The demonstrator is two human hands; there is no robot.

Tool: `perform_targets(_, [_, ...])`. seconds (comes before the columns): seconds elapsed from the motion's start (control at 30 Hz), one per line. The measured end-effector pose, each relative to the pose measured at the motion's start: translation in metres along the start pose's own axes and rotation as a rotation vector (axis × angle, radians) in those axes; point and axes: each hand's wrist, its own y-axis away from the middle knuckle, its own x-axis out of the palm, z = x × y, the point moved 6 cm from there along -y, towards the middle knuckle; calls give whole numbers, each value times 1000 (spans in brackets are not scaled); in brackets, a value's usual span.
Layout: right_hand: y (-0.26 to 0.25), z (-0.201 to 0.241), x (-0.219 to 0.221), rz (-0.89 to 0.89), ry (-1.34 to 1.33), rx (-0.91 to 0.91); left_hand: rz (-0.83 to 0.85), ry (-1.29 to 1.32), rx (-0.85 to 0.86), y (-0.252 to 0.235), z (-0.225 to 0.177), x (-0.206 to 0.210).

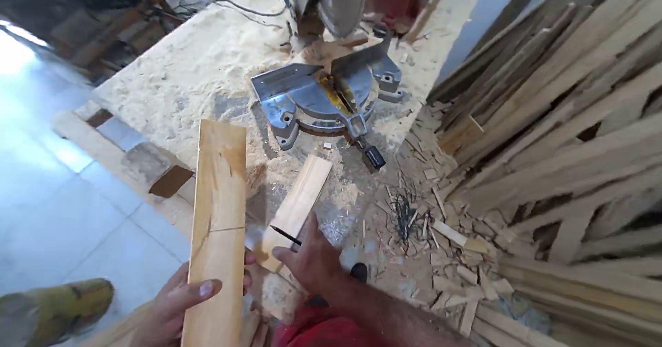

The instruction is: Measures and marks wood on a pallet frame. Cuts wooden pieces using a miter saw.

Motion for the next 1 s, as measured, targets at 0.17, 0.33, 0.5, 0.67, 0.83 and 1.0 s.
perform_targets(0.17, [6, -32, -57, 163, -157, -255, 2, 120, 27, 11, 33, 70])
perform_targets(0.33, [-9, -37, -118, 59, -451, -384, 217, 296, 69, -51, 57, 114])
perform_targets(0.5, [-56, -32, -163, 29, -529, -351, 297, 338, -57, -118, 56, 144])
perform_targets(0.67, [-102, -61, -202, 40, -746, -173, 380, 330, -137, -199, 49, 157])
perform_targets(0.83, [-167, -72, -248, -101, -967, -50, 197, 152, -159, -236, 19, 100])
perform_targets(1.0, [-253, -52, -277, -169, -969, 9, -394, -48, -112, -269, -45, 40])
